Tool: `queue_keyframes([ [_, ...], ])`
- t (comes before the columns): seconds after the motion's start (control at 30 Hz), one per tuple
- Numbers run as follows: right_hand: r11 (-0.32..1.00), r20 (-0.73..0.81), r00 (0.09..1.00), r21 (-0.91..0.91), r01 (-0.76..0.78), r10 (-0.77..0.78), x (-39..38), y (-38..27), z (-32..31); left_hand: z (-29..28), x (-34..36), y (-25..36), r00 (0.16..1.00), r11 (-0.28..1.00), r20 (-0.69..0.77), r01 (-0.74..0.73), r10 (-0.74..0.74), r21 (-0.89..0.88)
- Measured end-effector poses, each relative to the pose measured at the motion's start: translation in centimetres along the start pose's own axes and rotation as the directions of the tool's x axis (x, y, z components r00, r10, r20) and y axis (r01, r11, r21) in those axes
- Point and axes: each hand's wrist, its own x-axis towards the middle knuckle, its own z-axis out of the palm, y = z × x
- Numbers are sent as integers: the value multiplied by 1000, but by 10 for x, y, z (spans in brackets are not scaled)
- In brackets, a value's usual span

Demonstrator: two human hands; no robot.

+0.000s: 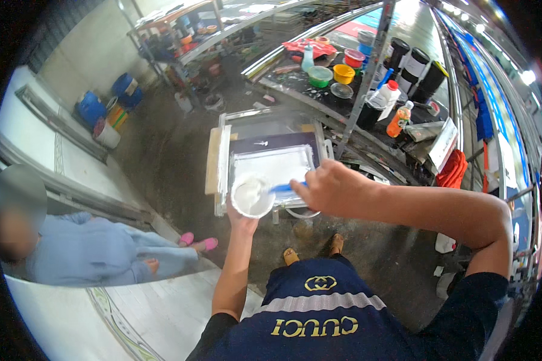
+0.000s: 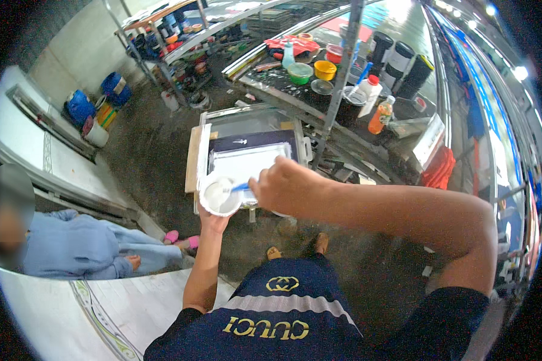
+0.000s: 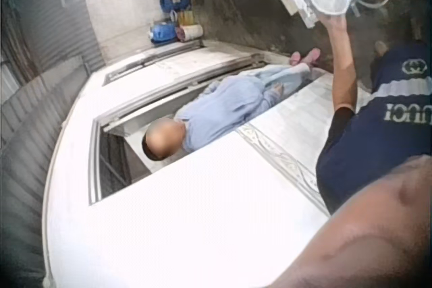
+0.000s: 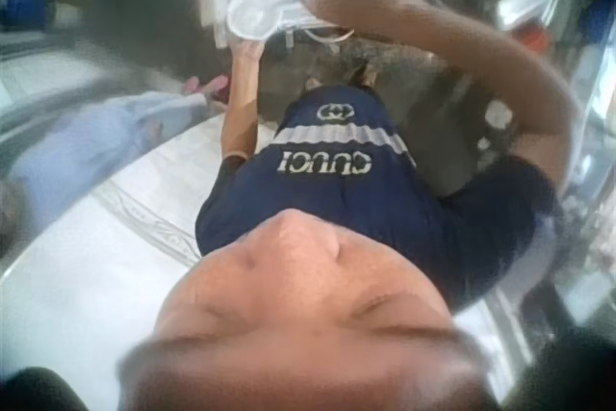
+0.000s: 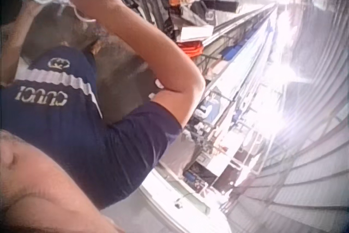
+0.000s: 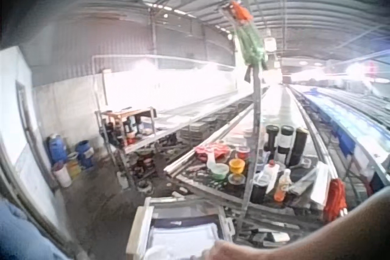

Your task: The person uses a squeegee to pull white ink across a screen printing frame mounted on a large blue banner. After completing the print, the person moves the frame to a workbench, picks up a small container of white paste, and uses a spatula to spread the paste onto the screen mesh.

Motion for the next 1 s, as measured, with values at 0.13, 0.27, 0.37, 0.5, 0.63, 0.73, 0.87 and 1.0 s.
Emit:
queue_keyframes([
  [0.13,992,205,976,111,56,-78,18,-39,-13,-2,16,-2,993,993,-3,-115,115,-11],
  [0.27,955,122,991,283,-83,51,23,12,-4,-11,17,-1,986,988,-74,-147,150,44],
  [0.37,974,122,993,225,-38,11,20,-19,-1,-7,24,9,965,966,-121,-217,234,142],
  [0.5,952,130,990,290,-97,61,21,1,-23,-8,10,20,982,984,-72,-172,175,46],
  [0.63,957,171,975,224,-182,145,28,20,2,-17,15,23,994,994,-34,-105,105,13],
  [0.73,746,443,863,483,-457,242,23,0,5,-10,4,36,972,974,-62,-223,226,47],
  [0.87,-577,784,604,430,-695,-143,14,-26,23,-10,6,23,922,925,-93,-368,377,95],
  [1.0,-891,664,658,-29,-452,-355,-13,-47,38,9,-3,29,908,888,81,-420,412,186],
])
